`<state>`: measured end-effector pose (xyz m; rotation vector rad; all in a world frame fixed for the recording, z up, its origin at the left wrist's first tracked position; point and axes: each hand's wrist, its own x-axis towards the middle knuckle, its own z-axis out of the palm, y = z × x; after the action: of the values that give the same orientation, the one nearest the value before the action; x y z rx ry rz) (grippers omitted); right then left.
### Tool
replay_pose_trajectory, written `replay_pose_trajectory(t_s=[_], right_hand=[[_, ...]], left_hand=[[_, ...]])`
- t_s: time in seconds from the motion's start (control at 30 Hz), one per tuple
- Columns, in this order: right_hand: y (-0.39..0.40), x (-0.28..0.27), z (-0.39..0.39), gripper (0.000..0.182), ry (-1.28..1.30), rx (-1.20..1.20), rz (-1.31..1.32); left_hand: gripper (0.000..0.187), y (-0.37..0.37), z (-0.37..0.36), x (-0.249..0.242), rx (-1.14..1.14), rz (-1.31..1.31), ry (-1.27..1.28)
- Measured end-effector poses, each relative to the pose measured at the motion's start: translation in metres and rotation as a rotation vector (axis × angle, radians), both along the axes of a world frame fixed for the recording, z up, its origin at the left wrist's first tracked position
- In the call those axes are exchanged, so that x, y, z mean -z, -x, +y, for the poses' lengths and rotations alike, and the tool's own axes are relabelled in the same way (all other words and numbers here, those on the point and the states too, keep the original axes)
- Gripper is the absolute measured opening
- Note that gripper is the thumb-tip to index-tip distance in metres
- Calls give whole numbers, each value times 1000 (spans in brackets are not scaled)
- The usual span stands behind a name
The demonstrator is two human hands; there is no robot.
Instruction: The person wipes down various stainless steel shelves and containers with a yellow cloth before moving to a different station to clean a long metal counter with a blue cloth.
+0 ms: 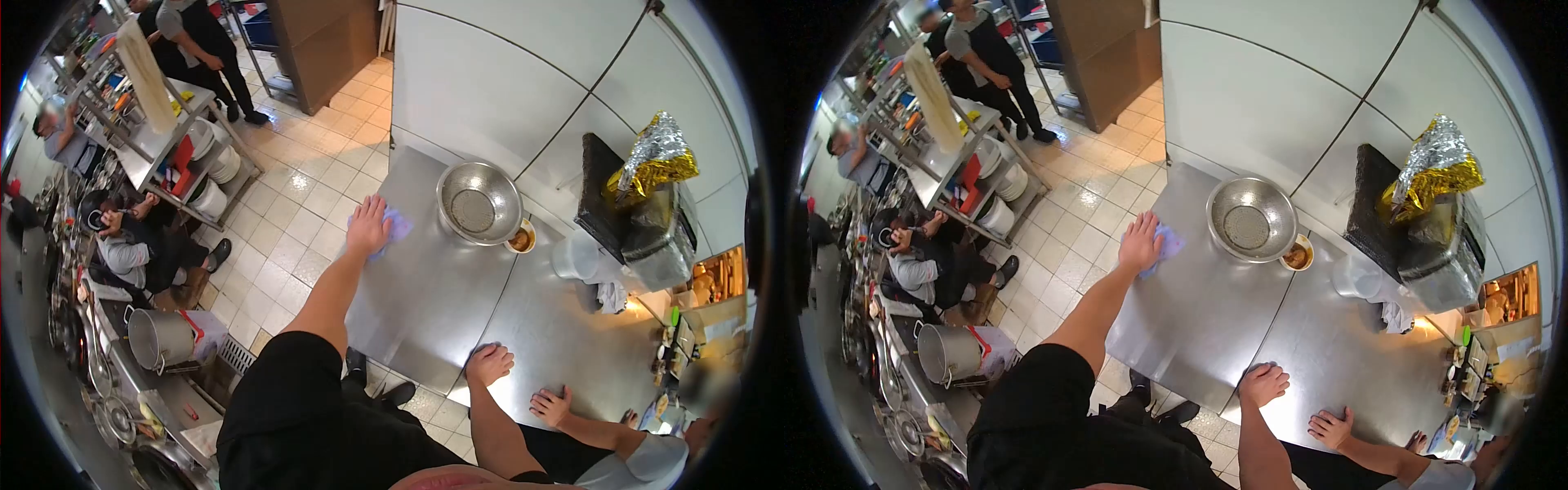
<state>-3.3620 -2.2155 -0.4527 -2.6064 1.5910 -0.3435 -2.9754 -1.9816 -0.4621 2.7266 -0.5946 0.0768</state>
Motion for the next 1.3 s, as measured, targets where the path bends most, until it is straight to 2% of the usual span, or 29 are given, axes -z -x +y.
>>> replay_pose_trajectory(t_s=[0.17, 0.27, 0.37, 0.47, 0.53, 0.6, 0.67, 0.77, 0.8, 0.87, 0.9, 0.93, 0.97, 1.03, 1.1, 1.13, 1.17, 1.23, 1.3], right_hand=[[6, 8, -3, 23, 27, 3, -54], [11, 17, -9, 23, -2, -12, -95], [12, 14, -9, 24, 8, -22, -143], [15, 6, -6, 23, -8, 1, -151], [16, -2, -3, 21, -95, -13, -213], [22, -5, -3, 20, -137, -105, -255], [33, -2, -11, 19, -153, -231, -294], [62, 16, -27, 18, -86, -515, -352], [82, 13, -30, 17, -25, -619, -355], [122, 3, -42, 17, -88, -426, -356], [142, 6, -50, 16, 6, -298, -368], [158, 18, -61, 21, 69, -59, -303], [168, 17, -66, 27, 80, 160, -138], [178, -3, -62, 32, 7, 255, -68], [170, 6, -57, 29, 81, 347, -35], [160, 20, -54, 27, 134, 450, -18], [150, 18, -49, 26, 116, 487, 55], [136, 17, -36, 26, 94, 434, 23], [132, 9, -32, 26, 43, 433, -37]], left_hand=[[65, 94, 71, 4, 29, -12, 127], [69, 145, 104, 25, -66, -84, 58], [74, 195, 99, 13, -217, -76, -6], [73, 246, 66, -6, -128, 3, -66], [70, 279, 35, -14, 46, 52, -89], [66, 308, 6, -20, 242, 173, -102], [64, 332, -7, -16, 416, 152, -76], [62, 332, 9, -12, 600, 173, 88], [62, 320, 21, -7, 531, 171, 55], [62, 292, 56, 8, 400, 173, 1], [63, 278, 74, -10, 261, 222, 8], [63, 263, 90, -30, 122, 270, 20], [63, 244, 108, -11, 21, 176, -14], [64, 227, 111, 11, -208, 59, -58], [65, 216, 85, 16, -450, 8, -70], [65, 218, 70, 13, -393, 37, -55], [66, 225, 53, 3, -213, 66, -81], [67, 235, 23, -19, 141, 123, -125], [65, 224, 3, -15, 252, 96, -115]])
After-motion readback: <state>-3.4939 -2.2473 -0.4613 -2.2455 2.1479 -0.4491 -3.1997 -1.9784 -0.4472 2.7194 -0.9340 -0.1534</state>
